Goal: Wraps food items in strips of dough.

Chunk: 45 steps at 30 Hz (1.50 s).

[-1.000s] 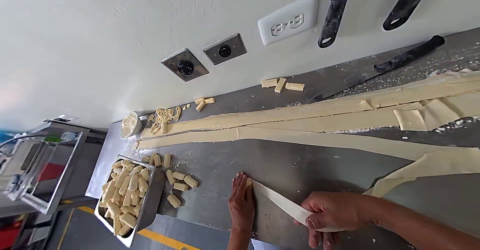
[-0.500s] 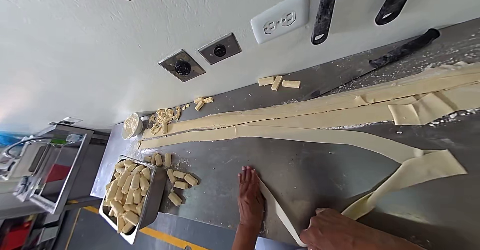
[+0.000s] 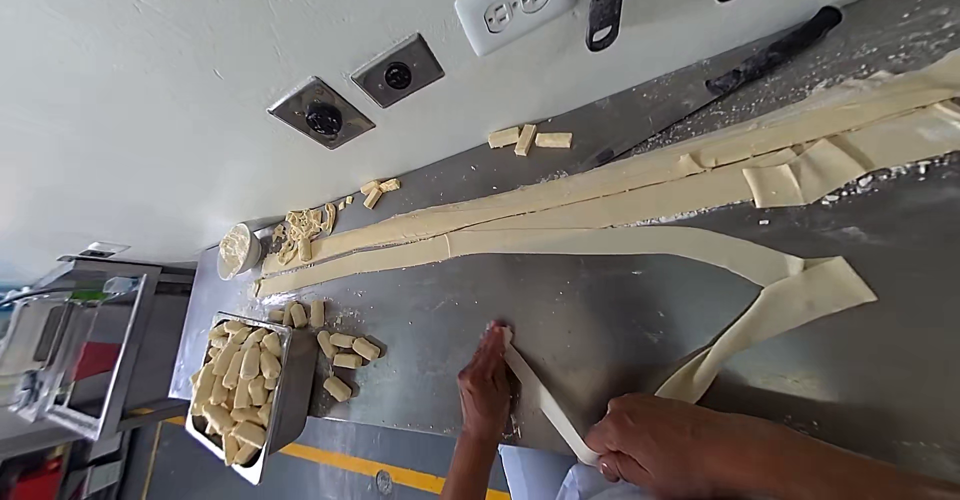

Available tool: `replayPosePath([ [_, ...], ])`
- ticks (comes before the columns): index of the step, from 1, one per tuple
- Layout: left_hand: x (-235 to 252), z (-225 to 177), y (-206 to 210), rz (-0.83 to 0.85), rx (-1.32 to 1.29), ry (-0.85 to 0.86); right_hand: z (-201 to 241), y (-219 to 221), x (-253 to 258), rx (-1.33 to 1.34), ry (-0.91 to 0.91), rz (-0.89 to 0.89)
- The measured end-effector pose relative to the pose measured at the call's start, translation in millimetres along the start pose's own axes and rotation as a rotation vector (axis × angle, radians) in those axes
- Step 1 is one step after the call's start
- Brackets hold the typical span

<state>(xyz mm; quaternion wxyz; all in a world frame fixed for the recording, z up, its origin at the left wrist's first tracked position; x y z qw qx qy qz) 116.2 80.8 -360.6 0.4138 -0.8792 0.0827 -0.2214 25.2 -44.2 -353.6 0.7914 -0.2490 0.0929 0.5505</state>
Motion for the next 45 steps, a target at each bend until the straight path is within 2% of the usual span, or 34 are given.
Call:
replayPosePath([
  [6,-4,1,5,-0.057,0.058,-0.023,-9,-2,-3,0.066,0.040,-0.027],
  [10,-13,-10,10,0.047,0.000,0.055,-14,-2,-3,0.056,0.051,-0.022],
  [17,-9,-11,12,-0.045,0.022,0.022,-18,4,6,0.178,0.045,-0.022],
  [21,-19,-28,20,0.086,-0.008,0.109,-28,5,7,0.229,0.085,-0.032],
  [25,-19,-11,15,0.028,-0.034,-0.028,-32,8,10,0.326,0.091,-0.043],
  [28,-15,-19,22,0.001,-0.002,-0.005,-38,9,10,0.439,0.109,-0.060],
  [30,-10,-20,20,-0.036,0.033,0.009,-42,9,10,0.520,0.140,-0.078],
  [33,-17,-33,29,0.069,0.033,0.099,-49,6,10,0.629,0.167,-0.125],
  [39,-19,-25,29,0.051,-0.087,-0.001,-62,-1,6,0.735,0.271,-0.187],
  [42,-14,-25,23,-0.021,-0.068,-0.012,-68,-11,0,0.740,0.343,-0.246],
  [45,-16,-31,20,0.030,-0.051,0.091,-74,-26,-3,0.763,0.403,-0.323],
])
Point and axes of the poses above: each hand's wrist, its own x-axis towards the middle knuckle, its own y-axis out of the palm, z = x × y, the point moved 10 cm from there along x, towards the middle knuckle, and after that the axes turned 2 degrees about y, right-handed, at the moved point
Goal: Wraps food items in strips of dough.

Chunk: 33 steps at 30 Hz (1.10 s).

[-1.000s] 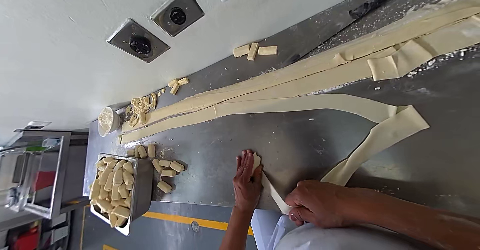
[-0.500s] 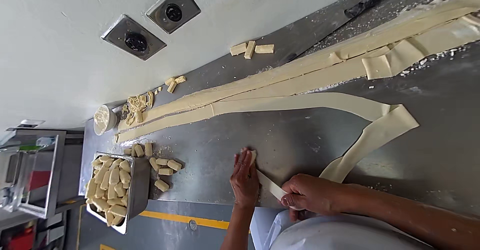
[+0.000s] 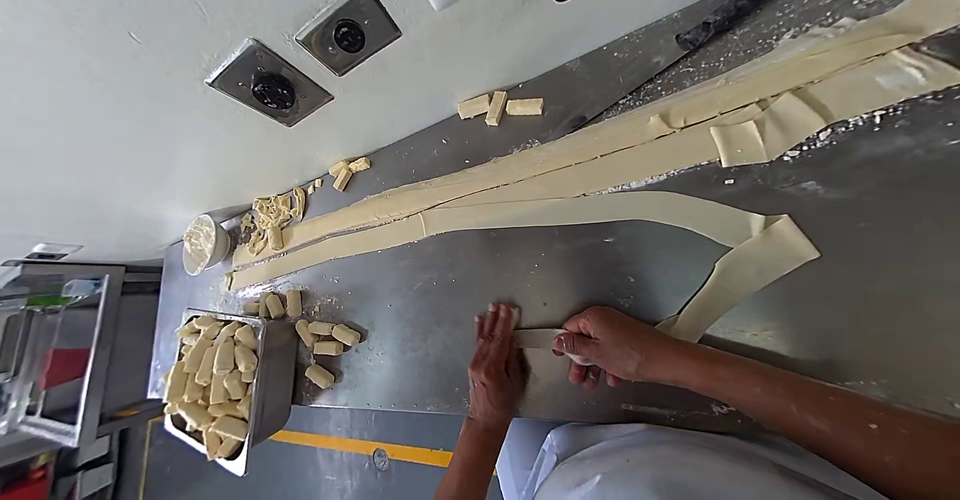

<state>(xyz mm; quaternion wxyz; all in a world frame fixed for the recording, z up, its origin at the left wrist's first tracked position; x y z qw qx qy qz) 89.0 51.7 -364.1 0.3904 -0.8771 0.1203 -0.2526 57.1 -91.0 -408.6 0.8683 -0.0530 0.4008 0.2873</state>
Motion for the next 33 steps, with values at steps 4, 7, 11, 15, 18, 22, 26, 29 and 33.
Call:
replayPosePath([
  [4,-4,12,-6,0.008,-0.052,-0.118,7,-7,0,-0.032,0.006,-0.030],
  [7,-3,5,5,0.025,-0.071,-0.094,5,-9,-3,-0.091,0.001,-0.032],
  [11,7,10,-6,-0.025,-0.045,-0.113,3,8,0,-0.079,-0.028,0.089],
  [15,-4,-2,-3,0.059,-0.045,-0.065,5,26,13,-0.040,-0.014,0.233],
  [18,-8,-11,-1,0.102,-0.133,-0.159,11,34,24,-0.023,0.018,0.267],
  [22,-10,8,-16,-0.031,-0.484,-0.542,24,30,32,-0.174,-0.035,0.160],
  [26,-4,23,-20,0.106,-0.839,-0.826,70,26,24,-0.496,-0.263,0.013],
  [29,1,27,-27,0.149,-0.872,-0.848,95,34,22,-0.672,-0.305,0.022],
  [33,-9,63,-47,-0.055,-0.868,-0.941,113,10,36,-0.517,-0.346,-0.062],
])
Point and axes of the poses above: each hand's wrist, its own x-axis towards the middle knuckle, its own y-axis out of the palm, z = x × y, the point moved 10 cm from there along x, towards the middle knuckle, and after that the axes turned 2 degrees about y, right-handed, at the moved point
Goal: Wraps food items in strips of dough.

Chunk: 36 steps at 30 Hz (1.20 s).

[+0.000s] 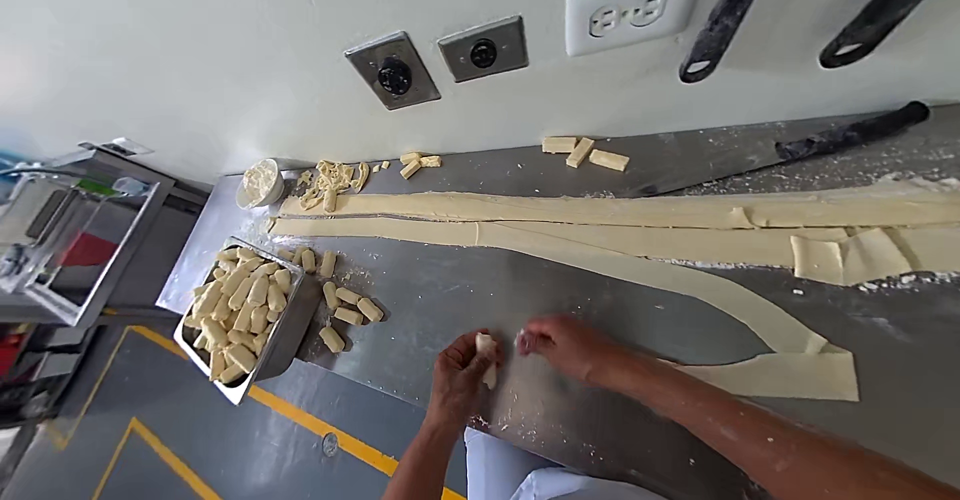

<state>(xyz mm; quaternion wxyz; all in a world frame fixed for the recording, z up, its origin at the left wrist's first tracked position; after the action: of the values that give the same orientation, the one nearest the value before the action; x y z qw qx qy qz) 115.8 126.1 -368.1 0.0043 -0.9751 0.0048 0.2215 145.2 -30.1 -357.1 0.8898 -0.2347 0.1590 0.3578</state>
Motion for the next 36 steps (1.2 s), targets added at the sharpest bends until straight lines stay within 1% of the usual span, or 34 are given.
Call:
replayPosePath([
  [2,3,2,-16,-0.059,-0.126,-0.064,-3,-18,13,-0.068,0.023,-0.086],
  [4,-1,2,-13,-0.025,-0.246,-0.131,6,-14,19,-0.237,0.011,-0.074],
  [5,-3,2,-9,-0.006,-0.283,-0.145,18,-6,20,-0.310,-0.042,-0.063],
  [7,-6,2,-1,0.024,-0.328,-0.138,46,20,14,-0.395,-0.247,-0.073],
  [9,-10,3,7,0.063,-0.366,-0.119,65,45,2,-0.396,-0.459,-0.094],
  [10,-12,5,10,0.082,-0.399,-0.113,68,53,-1,-0.385,-0.521,-0.094],
  [11,-14,8,11,0.090,-0.436,-0.113,69,56,-3,-0.369,-0.584,-0.142],
  [13,-15,12,12,0.041,-0.478,-0.130,70,58,-7,-0.305,-0.660,-0.250],
  [15,-15,18,10,-0.092,-0.476,-0.189,72,65,-10,-0.256,-0.695,-0.297],
  [16,-14,20,7,-0.151,-0.413,-0.206,72,66,-12,-0.252,-0.689,-0.300],
  [17,-9,17,0,-0.200,-0.305,-0.187,69,61,-14,-0.276,-0.659,-0.327],
  [18,0,8,-15,-0.244,-0.139,-0.118,62,47,-15,-0.323,-0.602,-0.391],
  [20,20,-34,-64,-0.350,0.331,0.093,38,2,-13,-0.443,-0.462,-0.566],
  [21,27,-57,-93,-0.421,0.532,0.157,23,-21,-10,-0.481,-0.383,-0.616],
  [22,34,-77,-119,-0.499,0.677,0.208,8,-40,-6,-0.503,-0.304,-0.618],
  [24,54,-104,-164,-0.613,0.876,0.265,-16,-60,4,-0.511,-0.204,-0.573],
  [25,65,-110,-184,-0.639,0.947,0.253,-22,-62,9,-0.489,-0.158,-0.523],
  [27,79,-114,-205,-0.645,1.064,0.203,-25,-63,16,-0.366,-0.063,-0.378],
  [28,80,-114,-204,-0.646,1.096,0.197,-24,-65,18,-0.272,-0.006,-0.292],
  [29,76,-115,-195,-0.644,1.108,0.243,-22,-69,16,-0.159,0.031,-0.239],
  [30,69,-117,-177,-0.630,1.093,0.344,-16,-76,13,-0.073,0.036,-0.219],
  [31,61,-117,-152,-0.578,1.045,0.448,-3,-84,7,-0.034,0.010,-0.222],
  [32,52,-113,-120,-0.477,0.971,0.521,14,-91,-1,-0.023,-0.036,-0.228],
  [33,45,-105,-80,-0.328,0.869,0.563,34,-97,-12,-0.029,-0.098,-0.229],
  [35,27,-93,11,0.013,0.567,0.603,77,-103,-34,-0.048,-0.234,-0.195],
  [36,15,-94,52,0.140,0.387,0.602,99,-105,-45,-0.059,-0.299,-0.185],
])
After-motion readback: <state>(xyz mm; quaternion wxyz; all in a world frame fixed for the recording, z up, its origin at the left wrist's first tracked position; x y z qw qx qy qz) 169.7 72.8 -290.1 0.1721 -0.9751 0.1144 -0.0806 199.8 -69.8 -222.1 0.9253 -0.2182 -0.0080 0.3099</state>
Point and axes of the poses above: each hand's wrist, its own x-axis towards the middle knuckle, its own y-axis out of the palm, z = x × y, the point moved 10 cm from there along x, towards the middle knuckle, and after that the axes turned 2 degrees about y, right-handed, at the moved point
